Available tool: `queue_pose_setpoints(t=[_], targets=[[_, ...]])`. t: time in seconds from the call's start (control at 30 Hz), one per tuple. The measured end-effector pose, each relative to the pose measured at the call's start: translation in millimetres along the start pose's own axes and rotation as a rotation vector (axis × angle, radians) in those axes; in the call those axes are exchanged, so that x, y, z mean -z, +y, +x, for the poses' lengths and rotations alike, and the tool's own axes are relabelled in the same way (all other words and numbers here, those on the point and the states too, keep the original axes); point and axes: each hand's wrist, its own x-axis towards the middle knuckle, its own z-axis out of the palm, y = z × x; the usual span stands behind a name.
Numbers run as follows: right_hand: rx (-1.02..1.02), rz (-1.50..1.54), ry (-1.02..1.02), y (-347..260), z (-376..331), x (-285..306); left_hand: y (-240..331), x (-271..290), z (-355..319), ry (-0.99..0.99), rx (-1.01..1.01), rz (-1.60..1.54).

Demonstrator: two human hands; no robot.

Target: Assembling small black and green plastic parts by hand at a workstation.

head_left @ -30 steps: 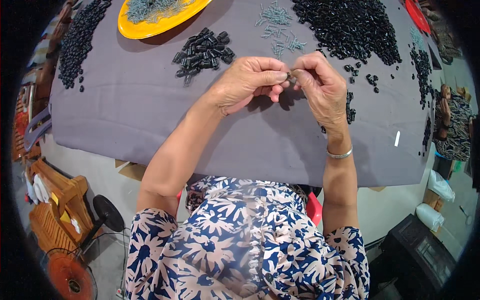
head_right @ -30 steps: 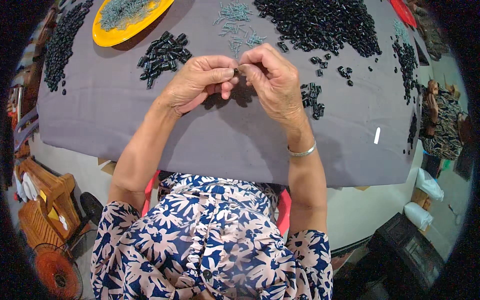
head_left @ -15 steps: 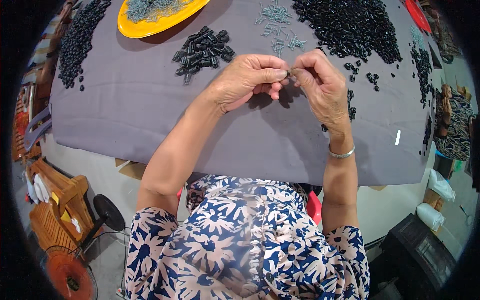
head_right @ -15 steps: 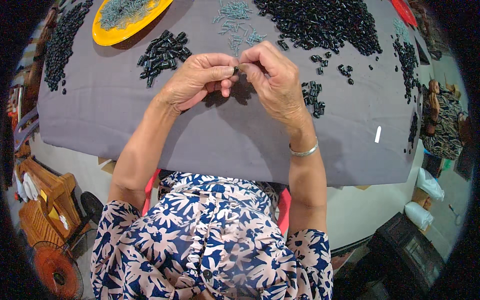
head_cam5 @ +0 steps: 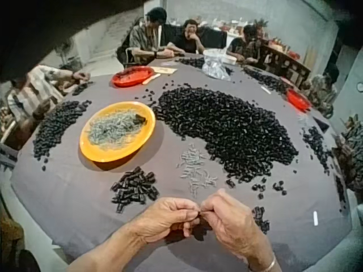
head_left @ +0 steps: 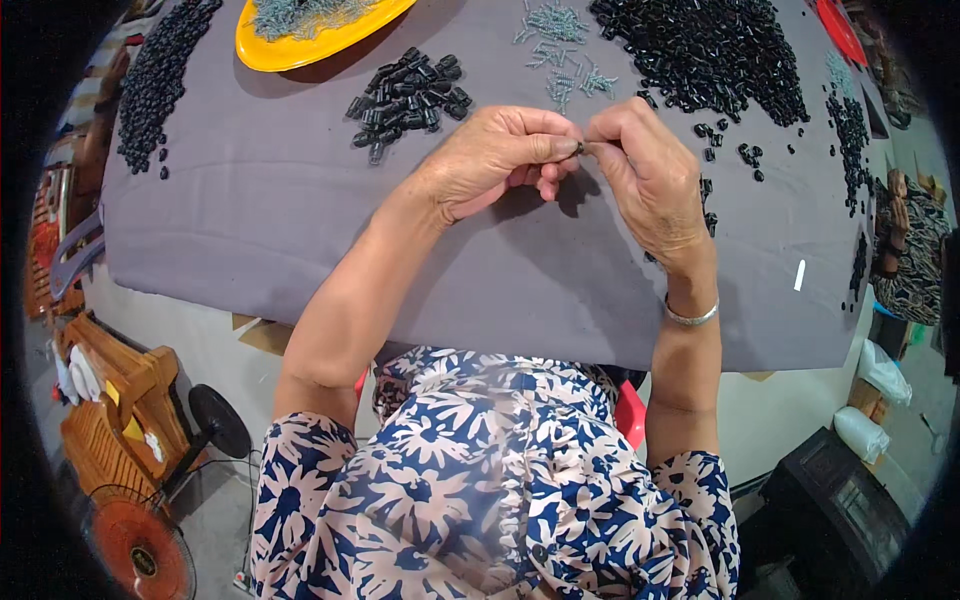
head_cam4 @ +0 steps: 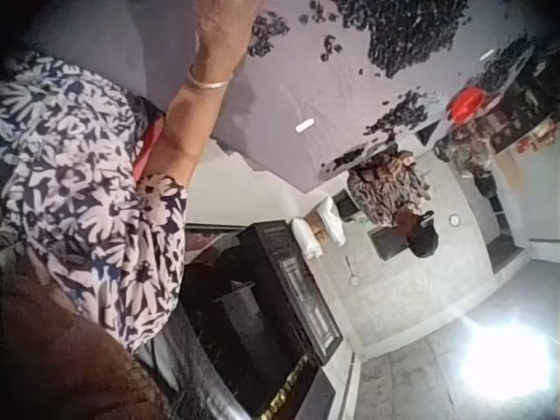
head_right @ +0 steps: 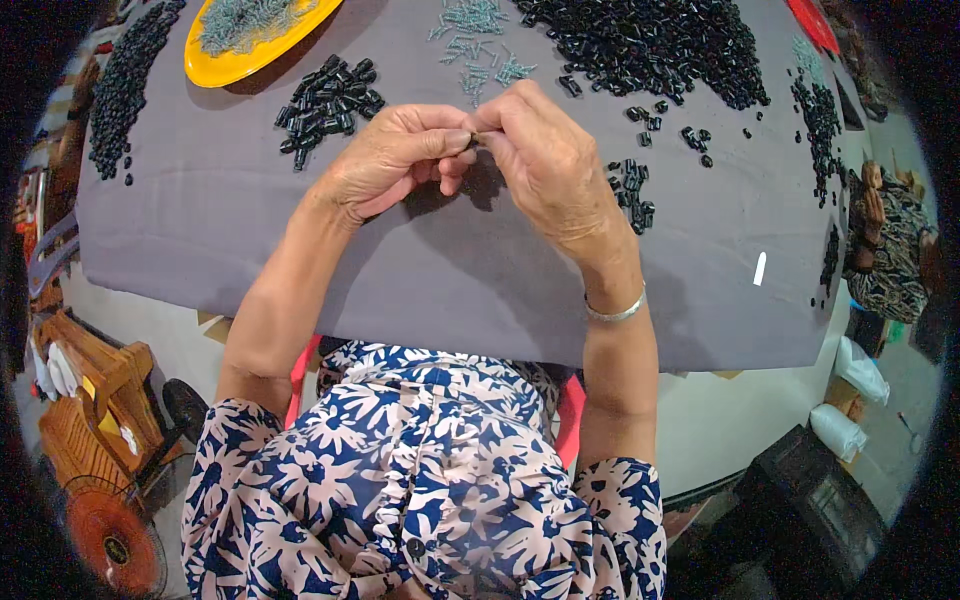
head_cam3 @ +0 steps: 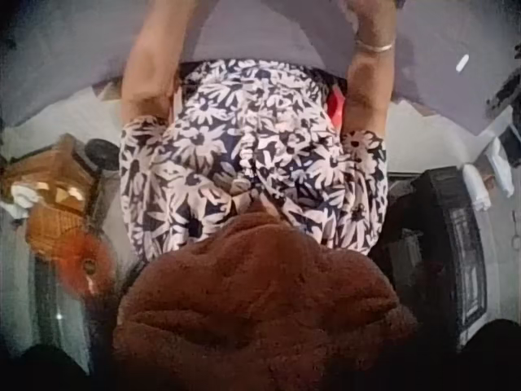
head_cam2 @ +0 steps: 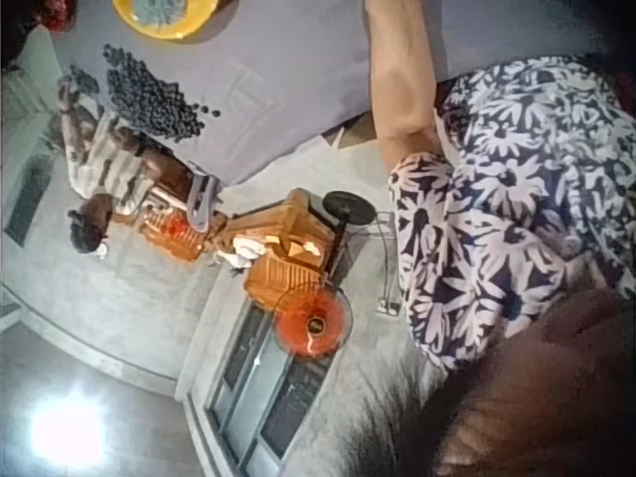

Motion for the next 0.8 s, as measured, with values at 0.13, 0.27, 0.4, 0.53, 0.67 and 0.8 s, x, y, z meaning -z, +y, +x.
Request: queue_pose_setpoints(t=[0.13, 0.27, 0.4, 0.53, 0.67, 0.8], targets=[[-0.096, 0.038, -0.009, 0.6, -1.8, -1.3, 0.3, -2.4, -1.6, 0.015, -0.011, 0.017], [-0.139, 0.078, -0.053, 1.4, -3.0, -0.4, -3.4, -0.8, -2.1, 0.004, -0.007, 0.030], [-0.086, 0.019, -0.065, -2.4, 0.7, 0.7, -4.3, -1.3, -1.3, 0.028, -0.019, 0.023], [-0.134, 0.005, -0.043, -1.4, 0.4, 0.3, -4.7, -2.5, 0.6, 0.032, -0.075, 0.046], [-0.151, 0.055, -0.038, 2.4, 1.8, 0.8, -0.7, 0.8, 1.7, 0.018, -0.038, 0.009], [-0.116, 0.067, -0.067, 4.2, 0.1, 3.1, -0.1, -2.7, -1.7, 0.017, 0.000, 0.064]])
